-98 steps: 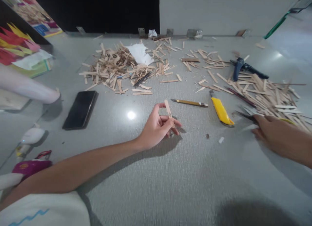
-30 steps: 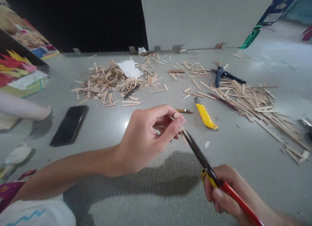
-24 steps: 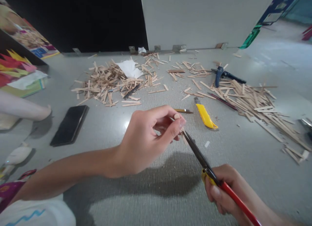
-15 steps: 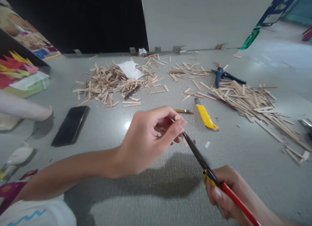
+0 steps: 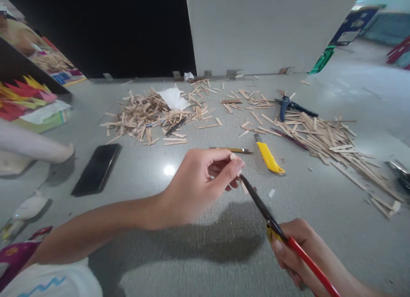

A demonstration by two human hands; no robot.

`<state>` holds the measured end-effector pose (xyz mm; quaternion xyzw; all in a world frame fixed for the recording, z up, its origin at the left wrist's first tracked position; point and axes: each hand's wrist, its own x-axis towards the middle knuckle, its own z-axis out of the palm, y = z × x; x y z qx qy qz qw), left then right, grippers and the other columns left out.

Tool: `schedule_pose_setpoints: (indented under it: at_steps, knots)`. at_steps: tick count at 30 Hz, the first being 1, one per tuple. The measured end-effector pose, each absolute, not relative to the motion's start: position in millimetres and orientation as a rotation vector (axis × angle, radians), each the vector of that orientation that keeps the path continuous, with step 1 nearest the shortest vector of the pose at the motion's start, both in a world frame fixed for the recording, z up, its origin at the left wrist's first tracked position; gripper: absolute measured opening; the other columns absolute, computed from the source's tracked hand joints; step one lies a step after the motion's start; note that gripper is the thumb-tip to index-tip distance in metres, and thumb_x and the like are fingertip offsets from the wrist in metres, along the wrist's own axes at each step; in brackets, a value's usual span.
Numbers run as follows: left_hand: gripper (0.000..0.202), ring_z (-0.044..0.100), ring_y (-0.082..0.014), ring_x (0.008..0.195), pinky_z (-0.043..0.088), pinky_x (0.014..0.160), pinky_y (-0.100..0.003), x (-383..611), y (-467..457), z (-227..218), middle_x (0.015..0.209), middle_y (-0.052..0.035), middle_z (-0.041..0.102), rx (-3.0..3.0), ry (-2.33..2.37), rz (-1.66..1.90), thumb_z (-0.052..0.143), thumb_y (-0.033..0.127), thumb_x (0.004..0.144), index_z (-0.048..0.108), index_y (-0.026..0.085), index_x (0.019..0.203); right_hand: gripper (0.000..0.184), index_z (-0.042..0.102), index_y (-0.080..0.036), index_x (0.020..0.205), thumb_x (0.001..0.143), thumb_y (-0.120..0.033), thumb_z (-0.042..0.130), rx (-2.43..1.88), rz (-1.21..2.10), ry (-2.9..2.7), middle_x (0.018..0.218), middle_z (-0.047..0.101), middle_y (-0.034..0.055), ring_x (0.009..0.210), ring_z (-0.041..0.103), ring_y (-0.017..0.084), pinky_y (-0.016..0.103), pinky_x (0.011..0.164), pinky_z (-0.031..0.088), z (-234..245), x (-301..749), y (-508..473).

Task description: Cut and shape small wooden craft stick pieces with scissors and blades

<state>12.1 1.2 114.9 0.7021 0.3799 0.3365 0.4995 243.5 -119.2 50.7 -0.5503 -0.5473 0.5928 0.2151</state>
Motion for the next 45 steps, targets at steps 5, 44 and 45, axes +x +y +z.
schedule_pose_setpoints:
  at_steps: [5,44,45]
  knots:
    - [0.03,0.079,-0.017,0.075,0.064,0.065,-0.021,13.3,5.7,110.4,0.079,-0.004,0.076,1.721,0.9,0.75,0.058,0.033,0.108,0.07,0.018,0.085,0.073,0.037,-0.026,0.06,0.09,-0.09,0.057,-1.587,1.648,-1.486,0.054,0.038,-0.0046,0.042,0.037,0.009,0.022,0.036,0.031,51.9,242.6,-115.9]
    - [0.028,0.077,-0.0139,0.063,0.055,0.058,-0.018,15.5,12.1,101.8,0.073,-0.0035,0.077,1.894,0.905,0.717,0.052,0.02,0.108,0.066,0.015,0.084,0.069,0.051,-0.023,0.071,0.09,-0.089,0.058,-1.537,1.707,-1.432,0.064,0.047,-0.0029,0.054,0.045,0.013,0.025,0.048,0.039,38.3,259.6,-122.8]
    - [0.028,0.075,-0.013,0.061,0.054,0.058,-0.018,15.4,12.6,100.9,0.072,-0.0027,0.076,1.951,0.904,0.723,0.053,0.017,0.107,0.065,0.015,0.082,0.069,0.054,-0.023,0.072,0.09,-0.089,0.058,-1.549,1.732,-1.381,0.065,0.05,-0.0021,0.054,0.047,0.013,0.026,0.049,0.042,41.5,259.9,-123.9]
